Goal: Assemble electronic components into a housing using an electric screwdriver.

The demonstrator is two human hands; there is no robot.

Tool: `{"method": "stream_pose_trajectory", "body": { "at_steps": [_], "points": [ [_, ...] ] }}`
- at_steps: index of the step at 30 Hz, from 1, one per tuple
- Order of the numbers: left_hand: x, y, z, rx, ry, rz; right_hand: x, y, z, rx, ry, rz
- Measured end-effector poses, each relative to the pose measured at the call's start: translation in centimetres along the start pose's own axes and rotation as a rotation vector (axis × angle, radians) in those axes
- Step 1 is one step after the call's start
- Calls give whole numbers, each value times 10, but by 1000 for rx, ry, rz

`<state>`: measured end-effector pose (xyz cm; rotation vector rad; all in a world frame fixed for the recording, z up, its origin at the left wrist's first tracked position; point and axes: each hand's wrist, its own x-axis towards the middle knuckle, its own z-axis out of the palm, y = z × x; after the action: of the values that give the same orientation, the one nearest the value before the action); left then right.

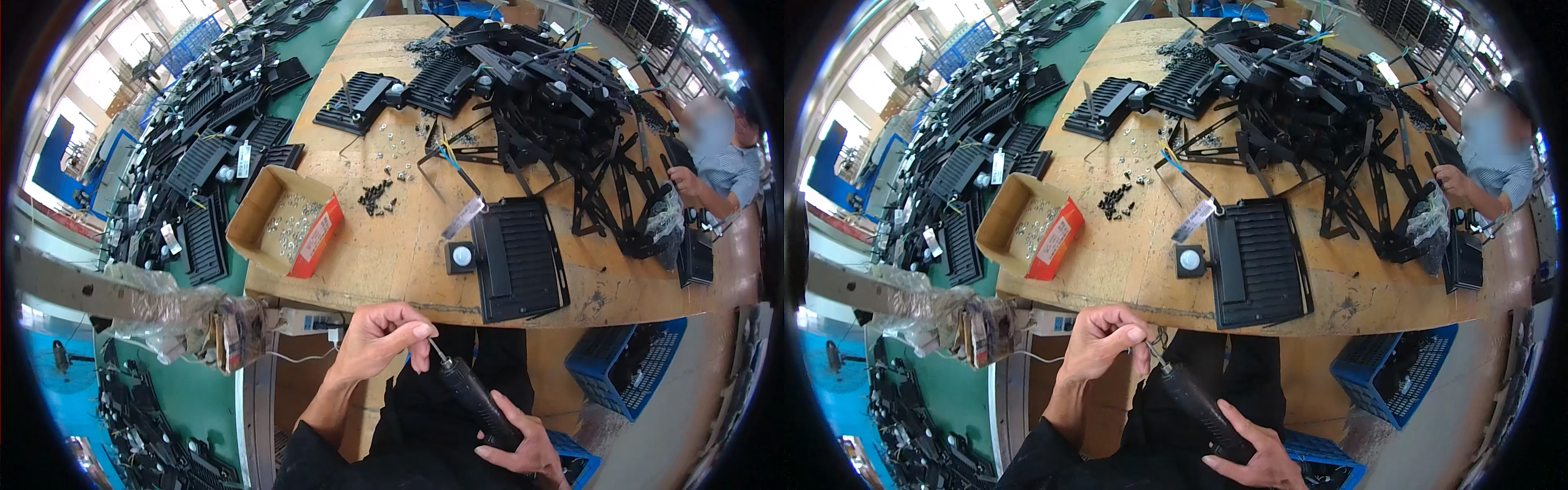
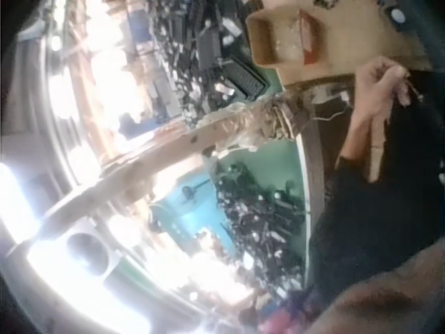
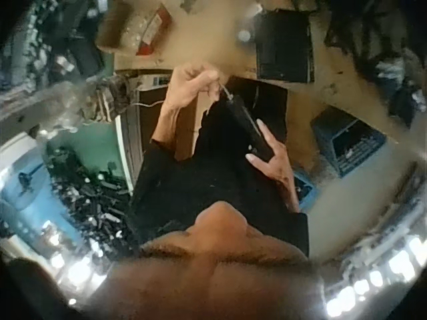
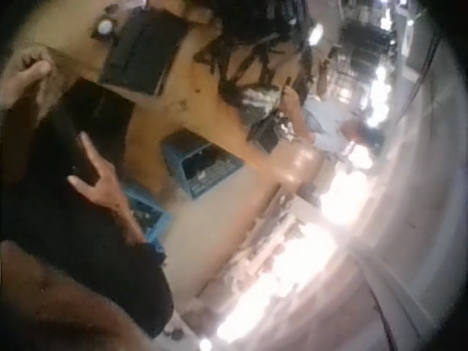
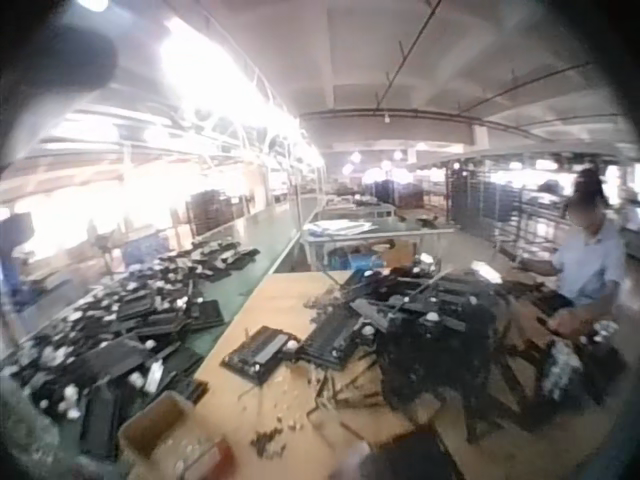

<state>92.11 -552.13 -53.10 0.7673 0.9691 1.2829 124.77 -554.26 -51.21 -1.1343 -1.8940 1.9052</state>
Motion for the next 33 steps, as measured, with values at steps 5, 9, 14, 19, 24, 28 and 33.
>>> {"method": "stream_pose_trajectory", "body": {
  "at_steps": [5,9,14,19,24,28,33],
  "points": [
    [-11,9,20,153,-21,-73,-12,9,-17,-5,-51,-45],
    [-16,16,29,140,-8,-96,-20,21,-25,10,-78,-75],
    [-11,25,30,310,-52,-187,-18,10,-25,12,-71,-74],
    [-16,43,18,624,-73,-101,-3,6,-17,-135,-58,-111],
    [-9,38,-3,491,4,-201,22,-5,-10,-106,-87,-33],
    [0,23,-24,251,-7,-235,40,-4,-5,73,-127,-79],
    [7,5,-17,23,131,-91,47,21,9,319,-115,21]
  ]
}}
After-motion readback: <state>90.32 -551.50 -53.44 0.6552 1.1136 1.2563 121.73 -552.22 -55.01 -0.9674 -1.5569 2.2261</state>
